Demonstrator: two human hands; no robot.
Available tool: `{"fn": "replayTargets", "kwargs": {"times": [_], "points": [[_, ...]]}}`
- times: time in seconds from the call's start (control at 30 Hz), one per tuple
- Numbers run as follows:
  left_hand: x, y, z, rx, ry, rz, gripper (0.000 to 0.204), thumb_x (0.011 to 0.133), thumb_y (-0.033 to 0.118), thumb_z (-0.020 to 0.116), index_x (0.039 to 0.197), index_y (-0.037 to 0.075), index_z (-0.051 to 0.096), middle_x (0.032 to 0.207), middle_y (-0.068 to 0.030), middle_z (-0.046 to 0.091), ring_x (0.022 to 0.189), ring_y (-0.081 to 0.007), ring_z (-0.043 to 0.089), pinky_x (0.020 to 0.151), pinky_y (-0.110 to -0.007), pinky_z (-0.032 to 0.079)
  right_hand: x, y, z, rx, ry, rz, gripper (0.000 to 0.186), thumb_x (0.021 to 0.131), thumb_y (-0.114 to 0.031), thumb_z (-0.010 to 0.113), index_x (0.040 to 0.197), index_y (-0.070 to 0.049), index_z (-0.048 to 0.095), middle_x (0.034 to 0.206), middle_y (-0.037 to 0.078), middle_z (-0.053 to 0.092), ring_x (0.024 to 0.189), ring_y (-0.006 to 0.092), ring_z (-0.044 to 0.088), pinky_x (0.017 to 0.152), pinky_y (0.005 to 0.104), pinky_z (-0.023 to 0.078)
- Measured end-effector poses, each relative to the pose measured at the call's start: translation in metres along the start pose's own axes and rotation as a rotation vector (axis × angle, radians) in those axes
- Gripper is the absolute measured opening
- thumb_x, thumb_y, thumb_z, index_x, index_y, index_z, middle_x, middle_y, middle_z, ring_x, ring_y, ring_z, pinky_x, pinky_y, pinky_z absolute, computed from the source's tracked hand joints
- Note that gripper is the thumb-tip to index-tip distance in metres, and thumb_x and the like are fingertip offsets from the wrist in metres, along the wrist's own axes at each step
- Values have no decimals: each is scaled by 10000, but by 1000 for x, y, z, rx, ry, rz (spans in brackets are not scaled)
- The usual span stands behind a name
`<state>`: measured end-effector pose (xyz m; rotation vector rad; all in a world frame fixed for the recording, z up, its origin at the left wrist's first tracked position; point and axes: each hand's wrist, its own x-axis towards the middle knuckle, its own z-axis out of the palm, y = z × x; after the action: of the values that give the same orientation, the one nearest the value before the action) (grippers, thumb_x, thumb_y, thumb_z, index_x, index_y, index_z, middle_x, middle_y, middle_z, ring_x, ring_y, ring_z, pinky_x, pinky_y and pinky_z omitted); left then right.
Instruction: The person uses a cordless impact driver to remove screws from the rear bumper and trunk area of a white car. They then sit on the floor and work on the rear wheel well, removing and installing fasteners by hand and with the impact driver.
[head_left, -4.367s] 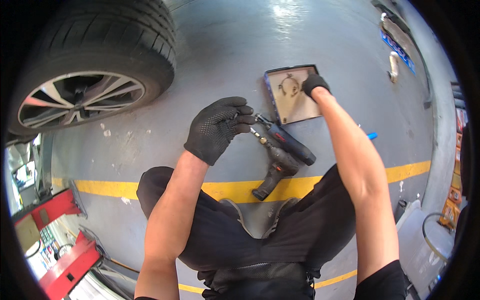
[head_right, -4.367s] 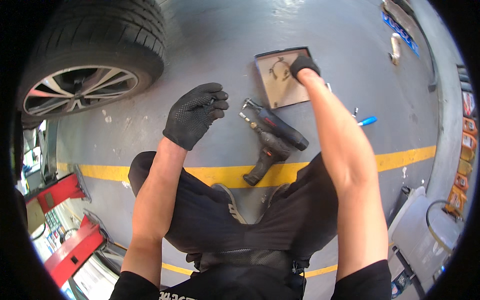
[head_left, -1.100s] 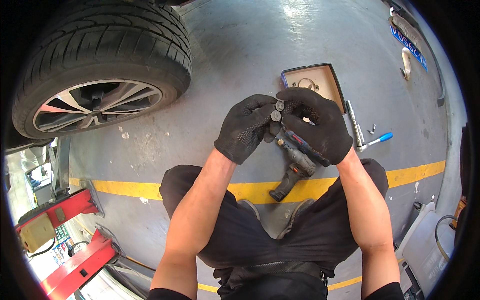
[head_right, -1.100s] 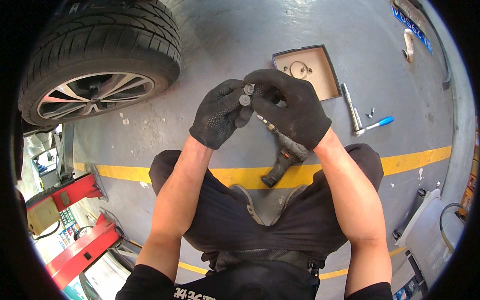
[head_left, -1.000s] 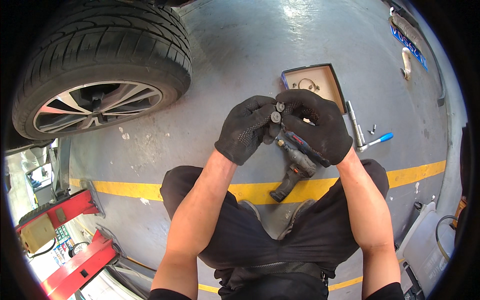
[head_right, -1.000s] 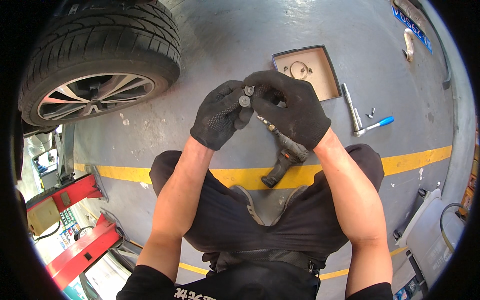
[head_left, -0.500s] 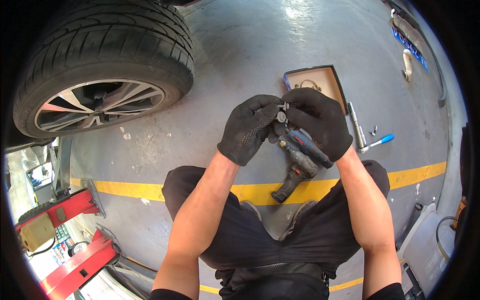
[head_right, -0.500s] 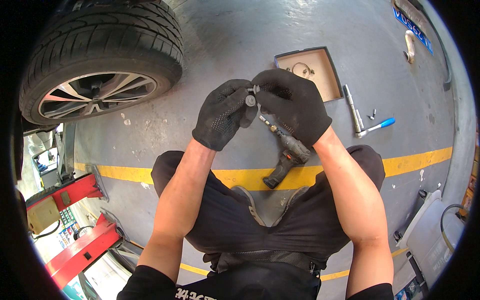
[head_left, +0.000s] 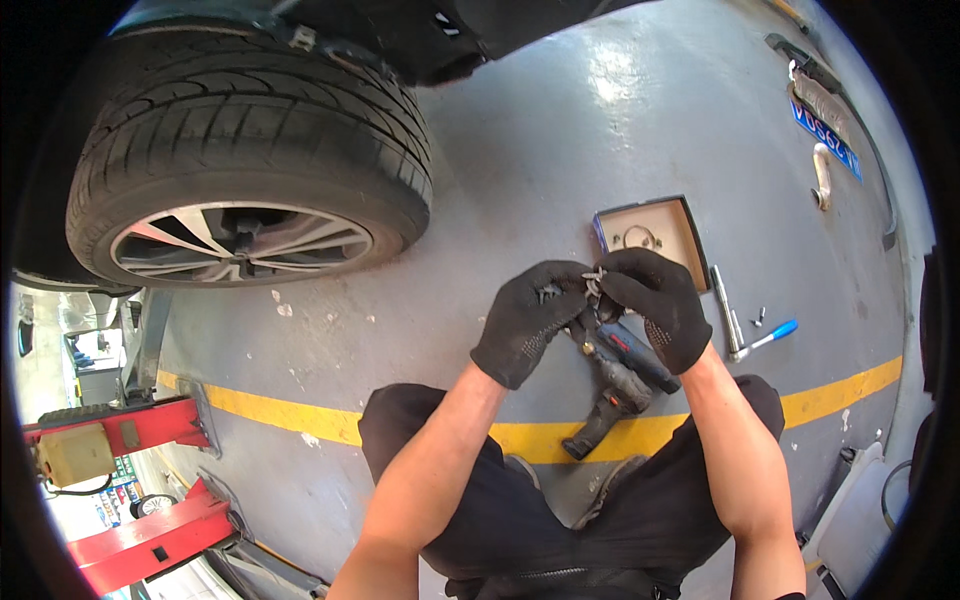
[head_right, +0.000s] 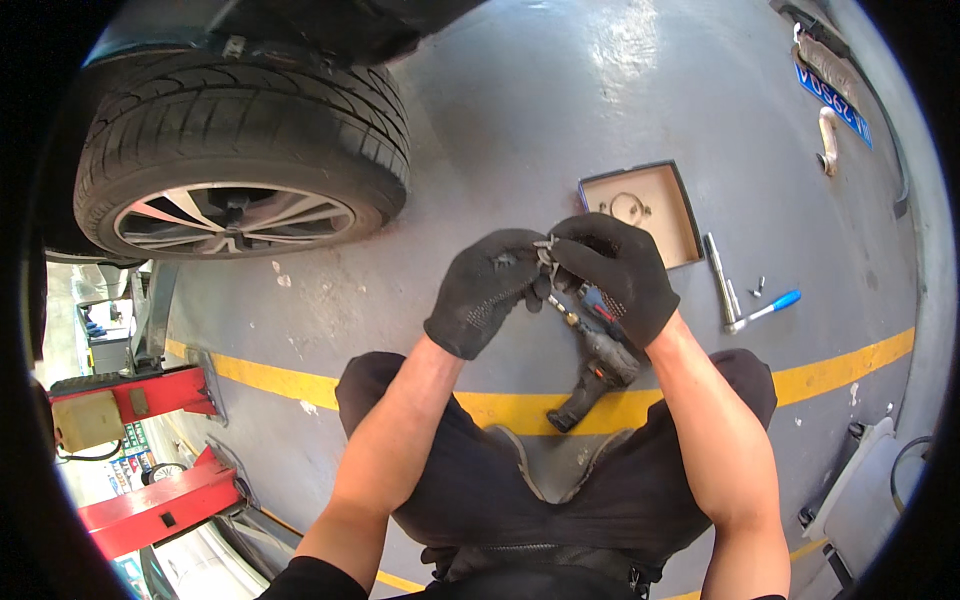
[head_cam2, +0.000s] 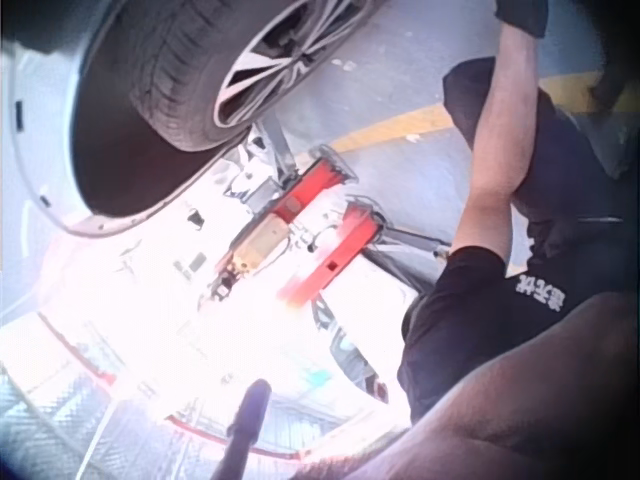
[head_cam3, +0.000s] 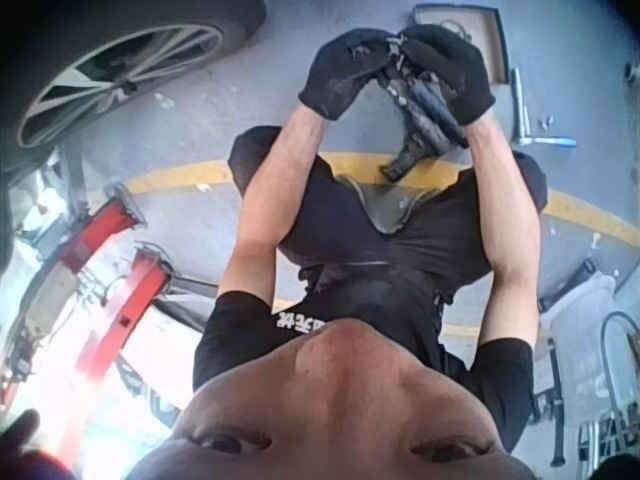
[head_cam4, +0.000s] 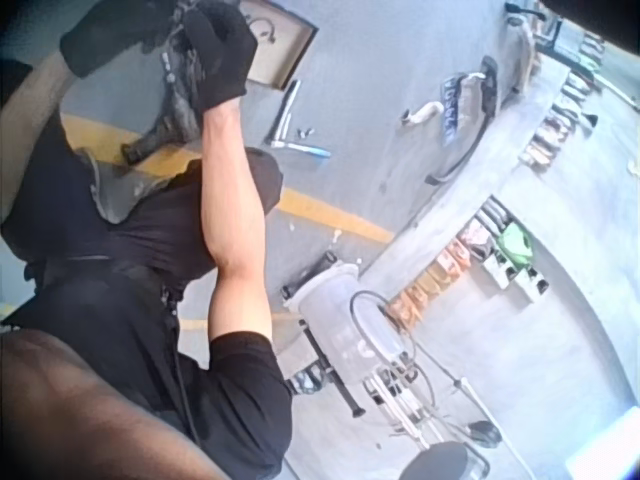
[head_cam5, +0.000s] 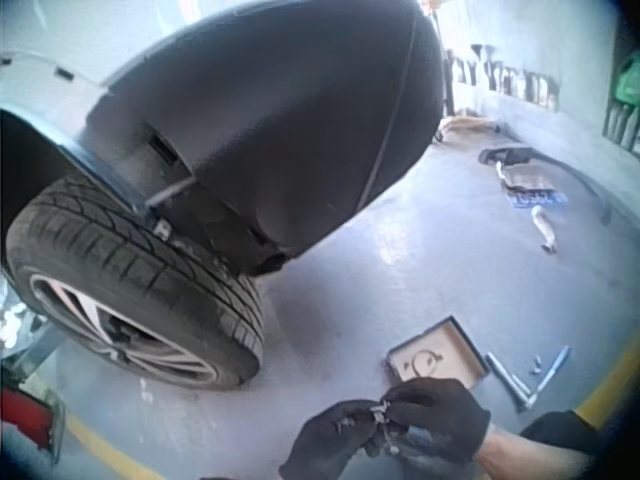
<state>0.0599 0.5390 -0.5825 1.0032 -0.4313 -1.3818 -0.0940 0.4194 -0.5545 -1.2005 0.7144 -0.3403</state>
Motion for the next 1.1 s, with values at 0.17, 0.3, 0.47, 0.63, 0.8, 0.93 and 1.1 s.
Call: {"fn": "replayTargets", "kwargs": {"times": [0.17, 0.3, 0.47, 0.63, 0.8, 0.93, 1.1], "points": [[-1, 0, -3, 21, 25, -3, 254, 901, 37, 630, 1142, -39, 601, 947, -138, 652, 780, -213, 641, 644, -319, 523, 5, 4, 1, 201, -11, 41, 188, 903, -92, 656, 1043, 31, 629, 839, 84, 657, 734, 127, 625, 678, 270, 509], [1, -1, -6, 60, 61, -24, 205, 899, 37, 633, 1089, -39, 620, 888, -140, 658, 759, -209, 642, 637, -316, 524, 5, 6, 2, 225, -12, 22, 182, 896, -79, 657, 1040, 28, 625, 839, 86, 653, 723, 123, 623, 673, 266, 510], [1, -6, -5, 128, 122, -11, 171, 915, 56, 631, 1058, -38, 630, 872, -143, 668, 749, -196, 641, 624, -306, 518, 6, 8, 5, 59, -16, -29, 185, 897, -88, 652, 1041, 26, 624, 839, 81, 651, 721, 119, 618, 664, 264, 512], [0, -5, 1, 106, 142, -9, 189, 943, 99, 605, 1071, -38, 629, 905, -146, 674, 772, -200, 644, 641, -310, 518, 6, 11, 5, 17, 6, -40, 187, 895, -92, 656, 1032, 32, 626, 839, 80, 652, 718, 114, 612, 658, 260, 509], [-1, -7, -1, -127, 114, 5, 250, 952, 131, 565, 1132, -36, 609, 977, -167, 672, 807, -243, 653, 676, -348, 524, 9, 14, -1, 202, 8, 101, 217, 882, -106, 659, 1077, -14, 633, 897, 47, 649, 799, 116, 619, 718, 278, 503], [3, -16, -8, -189, 101, -20, 269, 926, 103, 562, 1152, -38, 596, 1005, -169, 666, 840, -262, 655, 692, -358, 525, 7, 12, -6, 148, 33, 39, 224, 879, -124, 672, 1054, 12, 637, 896, 63, 646, 764, 124, 621, 712, 263, 502], [7, -20, -2, -193, 153, -72, 255, 905, 46, 567, 1142, -46, 589, 1004, -154, 658, 860, -243, 654, 707, -337, 525, 8, 21, -14, -100, 39, -67, 201, 849, 45, 604, 1039, -7, 650, 1062, 114, 621, 850, 187, 646, 732, 297, 539]]}}
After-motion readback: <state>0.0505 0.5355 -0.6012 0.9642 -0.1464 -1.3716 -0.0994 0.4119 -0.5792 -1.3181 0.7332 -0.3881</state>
